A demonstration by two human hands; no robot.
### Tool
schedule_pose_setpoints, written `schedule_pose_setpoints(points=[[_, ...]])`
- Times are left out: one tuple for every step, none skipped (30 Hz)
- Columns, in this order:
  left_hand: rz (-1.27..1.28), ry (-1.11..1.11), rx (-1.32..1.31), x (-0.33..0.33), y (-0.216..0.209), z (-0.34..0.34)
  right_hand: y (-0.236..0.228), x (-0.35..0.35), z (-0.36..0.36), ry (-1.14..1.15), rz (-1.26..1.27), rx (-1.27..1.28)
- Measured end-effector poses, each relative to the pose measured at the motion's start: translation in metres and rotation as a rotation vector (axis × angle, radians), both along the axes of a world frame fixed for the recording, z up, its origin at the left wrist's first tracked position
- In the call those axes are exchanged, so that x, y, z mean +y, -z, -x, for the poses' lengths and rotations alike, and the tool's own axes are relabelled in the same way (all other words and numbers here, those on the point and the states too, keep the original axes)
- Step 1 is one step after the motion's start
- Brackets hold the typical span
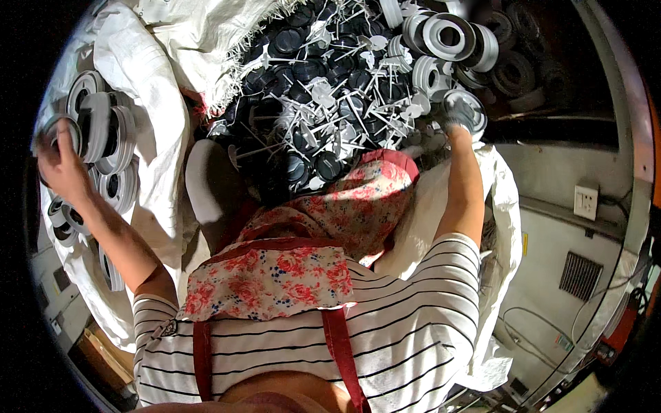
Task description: The person assembles grey plastic components by inserting black circular inserts into the center of the grey rings. They pick up a grey ring, place a black insert into it, and then place the assembled unit into a white sack. The person repeats this process continuously throughout the video.
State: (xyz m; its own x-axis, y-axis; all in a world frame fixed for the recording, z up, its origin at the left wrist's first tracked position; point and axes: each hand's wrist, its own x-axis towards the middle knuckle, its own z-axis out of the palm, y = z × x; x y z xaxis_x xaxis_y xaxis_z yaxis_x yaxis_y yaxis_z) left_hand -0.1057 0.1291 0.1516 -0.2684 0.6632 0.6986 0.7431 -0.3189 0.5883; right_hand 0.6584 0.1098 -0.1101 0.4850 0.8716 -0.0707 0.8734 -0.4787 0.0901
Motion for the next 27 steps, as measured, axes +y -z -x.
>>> schedule_pose_setpoints(points=[[0.026, 0.043, -0.113, -0.011, 0.01, -0.03, 0.011, -0.006, -0.001, 0.044, -0.007, 0.042], [0.042, 0.116, -0.238, -0.017, 0.026, -0.071, 0.017, -0.021, -0.008, 0.119, -0.025, 0.072], [0.154, 0.226, -0.308, -0.017, 0.042, -0.086, 0.038, -0.04, -0.034, 0.015, -0.032, -0.1], [0.264, 0.337, -0.387, -0.017, 0.062, -0.097, 0.057, -0.055, -0.056, -0.093, -0.038, -0.282], [0.343, 0.364, -0.44, -0.025, 0.069, -0.113, 0.05, -0.033, -0.043, 0.101, -0.011, -0.086], [0.423, 0.452, -0.534, -0.022, 0.081, -0.128, 0.052, -0.044, -0.076, 0.216, 0.01, -0.149], [0.488, 0.472, -0.597, -0.03, 0.092, -0.135, 0.048, -0.035, -0.056, 0.053, 0.159, -0.152], [0.555, 0.498, -0.651, -0.035, 0.098, -0.142, 0.034, -0.031, -0.035, -0.104, 0.3, -0.146], [0.622, 0.518, -0.762, -0.038, 0.103, -0.145, 0.02, -0.02, -0.015, -0.087, 0.162, -0.124], [0.687, 0.543, -0.866, -0.04, 0.108, -0.15, -0.002, -0.014, 0.015, -0.084, 0.025, -0.078], [0.731, 0.58, -0.902, -0.042, 0.118, -0.152, -0.029, -0.007, 0.046, -0.094, -0.111, -0.036], [0.774, 0.617, -0.942, -0.044, 0.125, -0.153, -0.069, -0.001, 0.098, -0.129, -0.24, 0.019], [0.898, 0.721, -0.966, -0.042, 0.119, -0.158, -0.086, 0.002, 0.113, -0.088, -0.39, 0.604], [0.859, 0.722, -0.944, -0.043, 0.122, -0.166, -0.111, 0.001, 0.144, -0.12, -0.475, 1.15], [0.818, 0.725, -0.925, -0.047, 0.13, -0.177, -0.136, 0.001, 0.175, -0.064, -0.51, 1.699], [0.774, 0.729, -0.905, -0.051, 0.137, -0.187, -0.162, -0.01, 0.226, -0.08, -0.47, 2.197], [0.746, 0.882, -1.072, -0.056, 0.144, -0.199, -0.163, -0.017, 0.26, -0.268, -0.489, 1.755], [0.711, 1.034, -1.237, -0.061, 0.148, -0.204, -0.163, -0.021, 0.282, -0.231, -0.386, 1.819], [0.884, 1.248, -1.468, -0.064, 0.129, -0.197, -0.163, -0.025, 0.304, -0.187, -0.283, 1.871], [0.936, 1.147, -1.561, -0.071, 0.117, -0.191, -0.16, -0.024, 0.32, 0.095, -0.013, 2.407], [0.898, 1.107, -1.619, -0.072, 0.124, -0.179, -0.16, -0.026, 0.34, 0.17, -0.053, 2.317], [0.855, 1.064, -1.676, -0.074, 0.137, -0.162, -0.159, -0.026, 0.354, 0.239, -0.089, 2.226], [0.749, 0.966, -1.282, -0.079, 0.137, -0.148, -0.149, -0.033, 0.362, -0.128, 0.088, 1.844], [0.764, 0.917, -1.659, -0.083, 0.133, -0.136, -0.141, -0.04, 0.37, -0.603, 0.222, 1.112], [0.724, 0.917, -1.611, -0.086, 0.132, -0.126, -0.129, -0.048, 0.379, -0.873, 0.225, 0.649], [0.693, 0.922, -1.566, -0.091, 0.132, -0.119, -0.126, -0.057, 0.396, -1.135, 0.355, 0.399], [0.714, 0.832, -1.516, -0.096, 0.133, -0.119, -0.081, -0.07, 0.394, -1.25, 0.227, 0.257]])
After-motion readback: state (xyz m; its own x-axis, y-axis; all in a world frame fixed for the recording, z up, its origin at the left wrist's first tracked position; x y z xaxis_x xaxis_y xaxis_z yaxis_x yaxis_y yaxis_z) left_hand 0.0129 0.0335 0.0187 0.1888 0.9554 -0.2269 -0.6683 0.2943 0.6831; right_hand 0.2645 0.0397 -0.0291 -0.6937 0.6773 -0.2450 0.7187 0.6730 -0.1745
